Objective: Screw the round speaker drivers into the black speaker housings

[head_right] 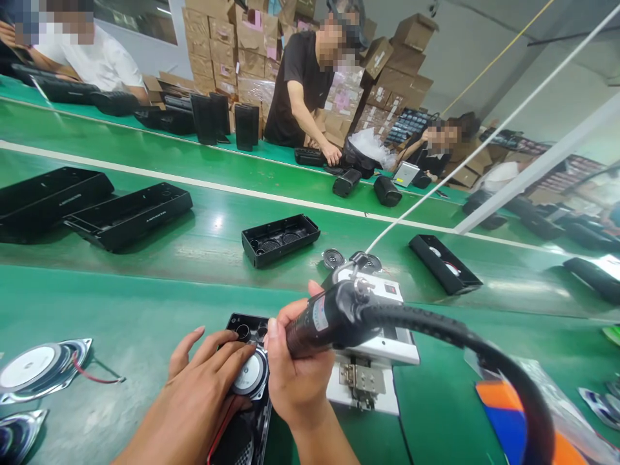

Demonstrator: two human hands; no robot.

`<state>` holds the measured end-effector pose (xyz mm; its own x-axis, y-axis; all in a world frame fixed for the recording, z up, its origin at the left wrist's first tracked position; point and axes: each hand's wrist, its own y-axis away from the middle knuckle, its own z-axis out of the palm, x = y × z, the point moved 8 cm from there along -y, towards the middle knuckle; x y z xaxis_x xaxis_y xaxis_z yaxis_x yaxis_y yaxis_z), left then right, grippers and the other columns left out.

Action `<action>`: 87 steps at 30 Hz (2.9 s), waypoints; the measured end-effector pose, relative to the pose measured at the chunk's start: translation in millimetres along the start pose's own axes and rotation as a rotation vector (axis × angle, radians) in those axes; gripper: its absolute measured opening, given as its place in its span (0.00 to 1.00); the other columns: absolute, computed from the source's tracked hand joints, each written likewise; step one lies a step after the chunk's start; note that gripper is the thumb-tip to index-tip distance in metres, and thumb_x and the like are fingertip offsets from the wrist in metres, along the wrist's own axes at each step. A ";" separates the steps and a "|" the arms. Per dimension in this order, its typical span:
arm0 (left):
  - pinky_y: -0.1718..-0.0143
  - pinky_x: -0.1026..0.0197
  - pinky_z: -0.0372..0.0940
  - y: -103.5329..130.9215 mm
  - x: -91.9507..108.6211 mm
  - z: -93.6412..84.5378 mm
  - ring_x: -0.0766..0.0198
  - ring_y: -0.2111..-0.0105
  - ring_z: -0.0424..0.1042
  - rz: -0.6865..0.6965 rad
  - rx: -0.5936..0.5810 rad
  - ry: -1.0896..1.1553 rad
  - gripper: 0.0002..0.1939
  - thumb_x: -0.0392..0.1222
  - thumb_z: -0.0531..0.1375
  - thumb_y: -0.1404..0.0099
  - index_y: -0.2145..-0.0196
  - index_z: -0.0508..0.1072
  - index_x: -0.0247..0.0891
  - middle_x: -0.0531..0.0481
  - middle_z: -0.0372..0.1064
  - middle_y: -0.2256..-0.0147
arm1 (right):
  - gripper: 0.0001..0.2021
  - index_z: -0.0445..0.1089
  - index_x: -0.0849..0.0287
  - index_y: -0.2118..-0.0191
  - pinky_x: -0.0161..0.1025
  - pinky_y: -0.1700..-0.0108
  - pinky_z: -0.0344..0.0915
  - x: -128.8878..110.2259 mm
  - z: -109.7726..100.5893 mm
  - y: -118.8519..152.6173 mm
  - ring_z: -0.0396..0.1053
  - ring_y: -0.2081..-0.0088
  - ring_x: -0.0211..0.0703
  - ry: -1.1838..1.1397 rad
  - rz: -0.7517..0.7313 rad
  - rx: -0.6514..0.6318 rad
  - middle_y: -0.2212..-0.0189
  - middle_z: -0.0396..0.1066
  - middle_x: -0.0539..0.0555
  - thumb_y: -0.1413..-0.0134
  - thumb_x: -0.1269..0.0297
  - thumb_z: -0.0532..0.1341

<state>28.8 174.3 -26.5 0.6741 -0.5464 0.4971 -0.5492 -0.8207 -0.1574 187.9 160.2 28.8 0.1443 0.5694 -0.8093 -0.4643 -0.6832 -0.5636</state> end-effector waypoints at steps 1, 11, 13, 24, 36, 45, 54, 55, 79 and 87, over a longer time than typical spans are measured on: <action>0.21 0.44 0.37 -0.4 0.5 0.2 0.48 0.33 0.75 -0.010 -0.012 0.003 0.29 0.29 0.76 0.33 0.37 0.83 0.46 0.54 0.86 0.44 | 0.21 0.63 0.48 0.33 0.40 0.65 0.74 1.9 -0.7 0.8 0.71 0.72 0.40 0.010 -0.005 -0.003 0.65 0.71 0.44 0.23 0.66 0.66; 0.25 0.39 0.48 -5.7 4.5 6.6 0.47 0.29 0.69 -0.096 -0.205 -0.014 0.30 0.27 0.68 0.25 0.31 0.78 0.47 0.53 0.82 0.36 | 0.17 0.61 0.46 0.38 0.38 0.68 0.70 12.8 6.3 0.2 0.67 0.73 0.38 -0.008 0.074 -0.042 0.67 0.68 0.42 0.23 0.61 0.66; 0.25 0.39 0.49 -6.3 4.4 6.9 0.47 0.28 0.68 -0.108 -0.222 -0.034 0.31 0.26 0.66 0.25 0.30 0.77 0.48 0.53 0.81 0.35 | 0.19 0.61 0.48 0.37 0.38 0.67 0.71 15.0 6.9 0.3 0.68 0.72 0.39 -0.003 0.097 -0.057 0.66 0.69 0.43 0.24 0.61 0.67; 0.25 0.34 0.53 -11.2 6.9 3.9 0.43 0.28 0.68 -0.113 -0.250 -0.071 0.30 0.27 0.68 0.26 0.30 0.78 0.46 0.49 0.82 0.36 | 0.21 0.62 0.49 0.38 0.37 0.64 0.73 20.2 9.7 3.9 0.69 0.71 0.38 -0.044 0.153 -0.074 0.66 0.70 0.43 0.30 0.67 0.69; 0.37 0.42 0.75 -7.3 2.6 0.6 0.41 0.36 0.75 0.096 -0.084 -0.126 0.27 0.32 0.66 0.31 0.36 0.83 0.41 0.44 0.85 0.42 | 0.31 0.51 0.39 0.24 0.40 0.65 0.77 -63.7 -22.8 4.1 0.72 0.73 0.40 -0.115 -0.160 0.164 0.67 0.71 0.42 0.20 0.66 0.64; 0.35 0.38 0.74 2.8 36.2 9.0 0.37 0.34 0.74 0.012 -0.283 -0.240 0.29 0.31 0.67 0.29 0.31 0.80 0.38 0.39 0.83 0.38 | 0.29 0.60 0.46 0.28 0.41 0.67 0.74 -115.1 -107.6 1.5 0.69 0.75 0.41 0.283 -0.318 0.260 0.70 0.71 0.41 0.26 0.72 0.67; 0.40 0.40 0.72 4.3 35.8 6.2 0.41 0.39 0.76 0.049 -0.330 -0.178 0.27 0.29 0.64 0.26 0.33 0.81 0.43 0.41 0.82 0.38 | 0.25 0.64 0.51 0.33 0.36 0.70 0.73 -91.1 -109.8 16.6 0.69 0.77 0.38 0.259 -0.088 0.190 0.71 0.72 0.42 0.27 0.67 0.73; 0.40 0.39 0.73 4.1 37.8 5.1 0.41 0.38 0.76 0.042 -0.369 -0.170 0.27 0.28 0.62 0.25 0.32 0.80 0.42 0.40 0.81 0.37 | 0.25 0.64 0.50 0.32 0.35 0.72 0.72 -90.0 -109.4 20.8 0.69 0.78 0.38 0.247 -0.045 0.181 0.72 0.72 0.42 0.27 0.67 0.72; 0.30 0.41 0.72 1.1 46.9 2.4 0.42 0.33 0.73 -0.032 -0.499 -0.138 0.32 0.27 0.60 0.23 0.24 0.70 0.36 0.39 0.77 0.34 | 0.25 0.63 0.40 0.29 0.37 0.69 0.74 -52.1 -30.9 56.0 0.69 0.76 0.37 -0.082 -0.019 0.094 0.70 0.69 0.40 0.22 0.68 0.67; 0.29 0.42 0.72 0.3 47.2 3.8 0.43 0.32 0.73 -0.020 -0.503 -0.153 0.33 0.26 0.59 0.22 0.24 0.70 0.37 0.39 0.77 0.33 | 0.25 0.61 0.41 0.28 0.39 0.71 0.73 -48.7 -29.5 56.3 0.68 0.76 0.40 -0.045 -0.039 0.030 0.70 0.67 0.42 0.22 0.68 0.65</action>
<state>62.3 147.6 -6.4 0.7307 -0.5801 0.3600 -0.6793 -0.6705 0.2983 180.6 80.5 31.6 0.1235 0.6156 -0.7783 -0.4849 -0.6469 -0.5885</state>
